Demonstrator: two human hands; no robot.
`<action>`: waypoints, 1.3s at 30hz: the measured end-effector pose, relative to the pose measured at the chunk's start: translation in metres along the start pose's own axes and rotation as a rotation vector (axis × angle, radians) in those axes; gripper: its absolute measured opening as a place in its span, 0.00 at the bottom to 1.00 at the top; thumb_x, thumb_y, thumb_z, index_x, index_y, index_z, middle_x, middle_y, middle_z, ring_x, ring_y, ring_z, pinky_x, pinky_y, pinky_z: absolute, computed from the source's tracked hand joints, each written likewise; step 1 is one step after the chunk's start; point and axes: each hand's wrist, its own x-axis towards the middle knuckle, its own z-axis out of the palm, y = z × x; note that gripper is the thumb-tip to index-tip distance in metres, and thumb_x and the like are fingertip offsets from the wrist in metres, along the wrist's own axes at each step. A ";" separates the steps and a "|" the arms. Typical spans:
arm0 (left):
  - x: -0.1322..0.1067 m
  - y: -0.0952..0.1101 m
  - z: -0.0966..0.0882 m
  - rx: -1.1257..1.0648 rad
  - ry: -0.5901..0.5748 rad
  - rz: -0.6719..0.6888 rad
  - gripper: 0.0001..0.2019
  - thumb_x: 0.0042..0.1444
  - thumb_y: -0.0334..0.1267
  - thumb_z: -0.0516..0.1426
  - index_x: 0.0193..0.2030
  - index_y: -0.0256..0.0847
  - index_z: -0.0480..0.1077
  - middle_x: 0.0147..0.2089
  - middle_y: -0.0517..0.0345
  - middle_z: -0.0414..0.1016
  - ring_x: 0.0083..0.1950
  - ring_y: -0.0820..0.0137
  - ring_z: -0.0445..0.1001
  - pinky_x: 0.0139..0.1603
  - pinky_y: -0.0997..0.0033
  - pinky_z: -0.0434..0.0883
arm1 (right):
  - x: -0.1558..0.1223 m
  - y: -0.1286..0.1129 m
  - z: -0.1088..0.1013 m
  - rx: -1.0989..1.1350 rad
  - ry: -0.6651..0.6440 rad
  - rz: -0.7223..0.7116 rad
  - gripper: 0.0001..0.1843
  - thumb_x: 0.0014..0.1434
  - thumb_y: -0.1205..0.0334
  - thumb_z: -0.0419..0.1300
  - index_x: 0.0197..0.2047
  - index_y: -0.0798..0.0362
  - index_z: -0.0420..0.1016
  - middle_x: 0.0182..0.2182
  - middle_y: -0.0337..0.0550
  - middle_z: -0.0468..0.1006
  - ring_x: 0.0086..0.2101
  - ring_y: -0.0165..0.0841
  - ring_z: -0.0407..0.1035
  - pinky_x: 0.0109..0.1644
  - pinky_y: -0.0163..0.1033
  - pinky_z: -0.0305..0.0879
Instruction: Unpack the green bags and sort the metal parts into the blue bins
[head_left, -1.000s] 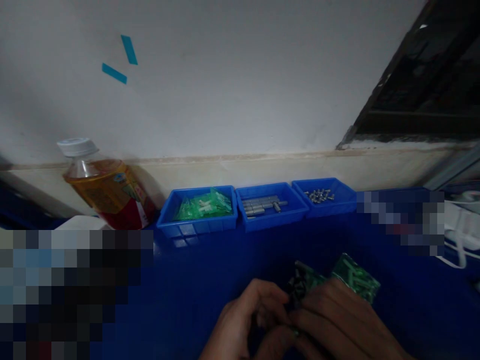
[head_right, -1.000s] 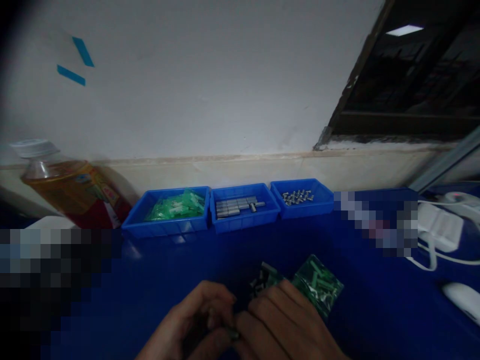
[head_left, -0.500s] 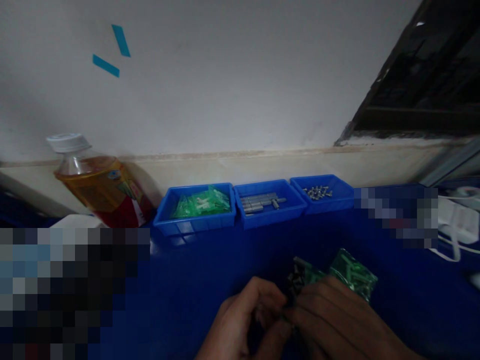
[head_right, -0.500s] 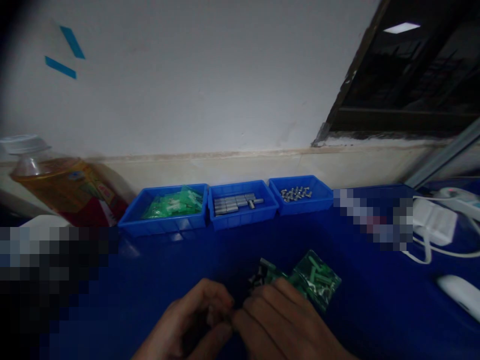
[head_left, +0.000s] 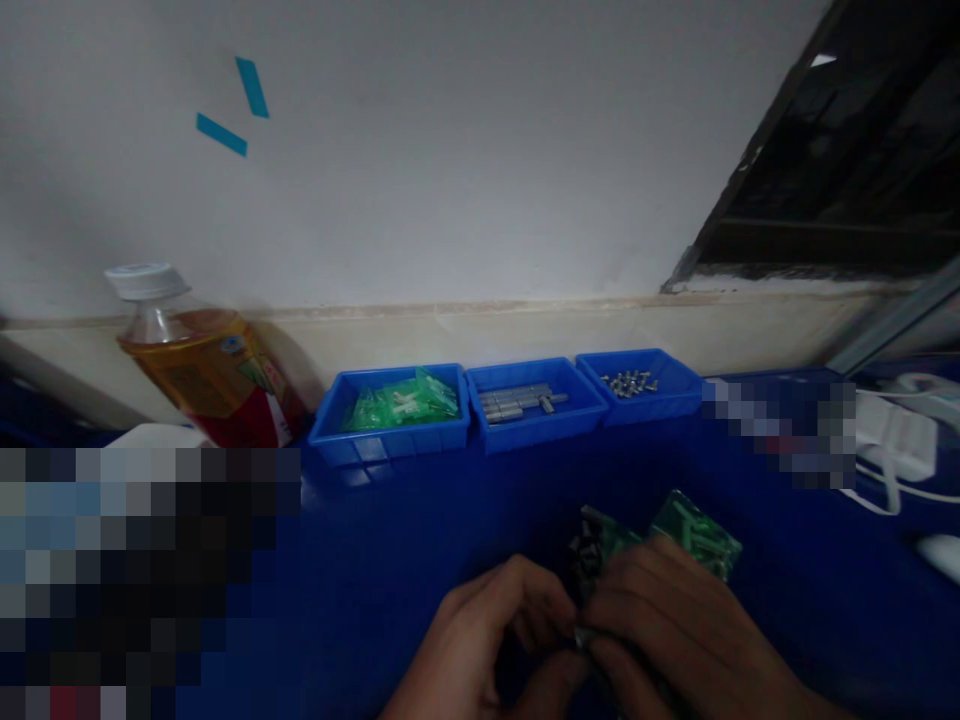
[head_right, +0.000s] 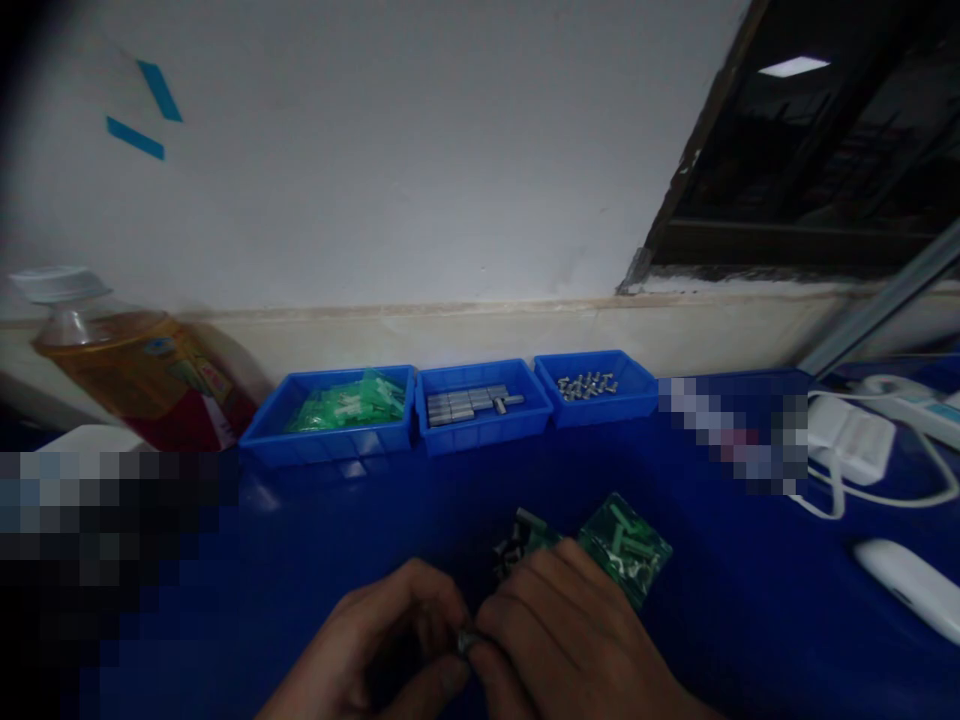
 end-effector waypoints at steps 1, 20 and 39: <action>0.000 0.000 0.000 0.011 -0.001 -0.006 0.08 0.49 0.23 0.54 0.33 0.39 0.65 0.29 0.63 0.66 0.29 0.77 0.64 0.30 0.80 0.63 | 0.000 -0.001 0.000 -0.003 -0.012 0.007 0.08 0.56 0.71 0.53 0.32 0.51 0.70 0.22 0.38 0.74 0.24 0.30 0.68 0.31 0.37 0.66; -0.001 -0.006 0.004 0.274 0.025 0.203 0.06 0.57 0.30 0.51 0.40 0.39 0.67 0.35 0.57 0.70 0.35 0.73 0.68 0.37 0.75 0.68 | 0.011 0.019 -0.018 -0.111 0.046 -0.082 0.06 0.56 0.70 0.53 0.37 0.54 0.70 0.29 0.43 0.76 0.31 0.34 0.70 0.38 0.41 0.64; -0.007 -0.016 0.011 0.693 -0.153 0.218 0.22 0.54 0.23 0.52 0.52 0.52 0.66 0.47 0.56 0.68 0.44 0.64 0.65 0.45 0.62 0.62 | 0.080 0.230 -0.030 -0.410 -0.497 0.672 0.16 0.55 0.55 0.54 0.37 0.55 0.79 0.33 0.49 0.80 0.33 0.37 0.72 0.35 0.35 0.59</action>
